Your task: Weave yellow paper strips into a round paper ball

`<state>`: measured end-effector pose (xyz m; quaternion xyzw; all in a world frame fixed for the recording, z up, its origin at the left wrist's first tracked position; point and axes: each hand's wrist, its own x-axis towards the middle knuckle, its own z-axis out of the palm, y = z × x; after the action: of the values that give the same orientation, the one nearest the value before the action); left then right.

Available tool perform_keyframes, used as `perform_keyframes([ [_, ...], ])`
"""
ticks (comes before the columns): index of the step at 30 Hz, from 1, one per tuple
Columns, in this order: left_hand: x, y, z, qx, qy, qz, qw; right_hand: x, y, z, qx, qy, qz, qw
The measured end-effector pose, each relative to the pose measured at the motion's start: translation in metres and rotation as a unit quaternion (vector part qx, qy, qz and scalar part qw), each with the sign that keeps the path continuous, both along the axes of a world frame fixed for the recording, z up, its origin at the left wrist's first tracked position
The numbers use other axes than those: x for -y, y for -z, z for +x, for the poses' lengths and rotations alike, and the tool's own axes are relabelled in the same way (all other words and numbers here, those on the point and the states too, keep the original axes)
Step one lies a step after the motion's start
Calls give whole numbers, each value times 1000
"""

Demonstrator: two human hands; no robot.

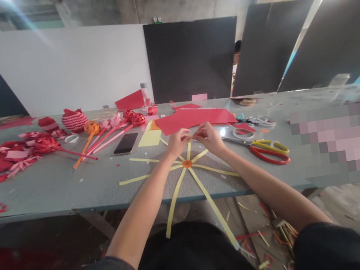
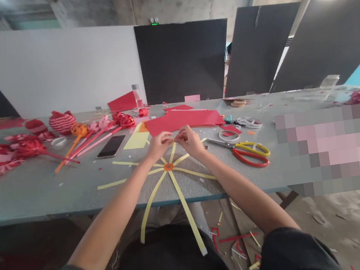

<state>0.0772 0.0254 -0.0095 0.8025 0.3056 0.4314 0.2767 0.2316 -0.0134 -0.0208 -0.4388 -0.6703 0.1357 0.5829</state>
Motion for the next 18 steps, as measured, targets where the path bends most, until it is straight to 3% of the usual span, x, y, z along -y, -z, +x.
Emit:
perform_keyframes([
  [4,4,2,7,39,21,14,999,-2,2,0,-72,-20,-10,997],
  [9,4,3,11,99,18,-37,994,0,2,-3,-88,-9,5,996],
  [18,7,-2,10,82,-16,-72,994,4,1,-9,-91,3,5,996],
])
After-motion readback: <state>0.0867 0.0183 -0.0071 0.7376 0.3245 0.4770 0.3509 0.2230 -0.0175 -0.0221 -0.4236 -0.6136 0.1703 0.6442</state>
